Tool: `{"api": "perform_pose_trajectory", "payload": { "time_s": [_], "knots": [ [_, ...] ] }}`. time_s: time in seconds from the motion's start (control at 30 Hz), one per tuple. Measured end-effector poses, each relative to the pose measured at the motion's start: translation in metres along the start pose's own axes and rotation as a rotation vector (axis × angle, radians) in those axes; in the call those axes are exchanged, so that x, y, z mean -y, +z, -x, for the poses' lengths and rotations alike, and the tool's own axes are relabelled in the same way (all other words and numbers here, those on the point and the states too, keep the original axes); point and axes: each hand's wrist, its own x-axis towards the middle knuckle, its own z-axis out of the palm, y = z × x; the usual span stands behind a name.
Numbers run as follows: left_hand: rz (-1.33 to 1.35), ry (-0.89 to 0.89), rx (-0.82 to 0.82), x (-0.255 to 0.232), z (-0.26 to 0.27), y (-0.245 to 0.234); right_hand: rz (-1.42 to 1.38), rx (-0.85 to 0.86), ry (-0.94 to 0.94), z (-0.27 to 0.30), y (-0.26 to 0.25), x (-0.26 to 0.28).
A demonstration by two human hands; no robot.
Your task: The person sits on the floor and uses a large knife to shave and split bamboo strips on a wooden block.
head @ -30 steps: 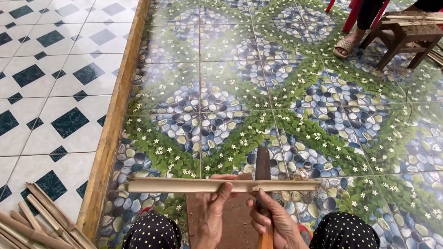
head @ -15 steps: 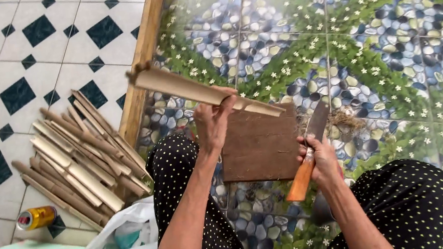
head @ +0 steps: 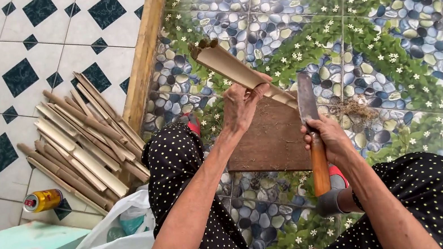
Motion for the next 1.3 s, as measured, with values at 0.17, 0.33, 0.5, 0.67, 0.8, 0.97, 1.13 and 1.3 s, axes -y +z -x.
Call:
{"api": "perform_pose_trajectory", "payload": {
  "time_s": [0.17, 0.33, 0.5, 0.67, 0.8, 0.97, 1.13, 1.3],
  "knots": [
    [0.05, -0.046, 0.053, -0.003, 0.007, -0.007, -0.119, -0.026, 0.096, -0.035, -0.014, -0.028],
    [0.099, -0.078, 0.17, -0.032, 0.004, -0.04, -0.216, -0.055, 0.077, -0.068, -0.012, -0.036],
    [-0.031, -0.068, 0.039, -0.027, 0.002, -0.065, -0.268, -0.012, 0.118, -0.068, 0.003, -0.024],
    [-0.138, -0.019, 0.073, -0.04, -0.003, -0.069, -0.167, -0.001, 0.122, -0.067, 0.014, -0.031],
    [-0.049, -0.13, 0.064, -0.055, -0.001, -0.066, -0.1, -0.038, 0.148, -0.047, 0.028, -0.017],
    [0.008, -0.149, -0.018, -0.058, -0.001, -0.062, -0.11, -0.027, 0.126, -0.054, 0.016, -0.018],
    [-0.393, -0.22, -0.083, -0.001, -0.003, -0.047, -0.231, -0.064, 0.138, -0.016, 0.027, 0.004],
    [-0.179, 0.113, -0.012, -0.016, -0.003, -0.041, -0.295, -0.062, 0.202, -0.003, 0.033, 0.0]
  ]
}}
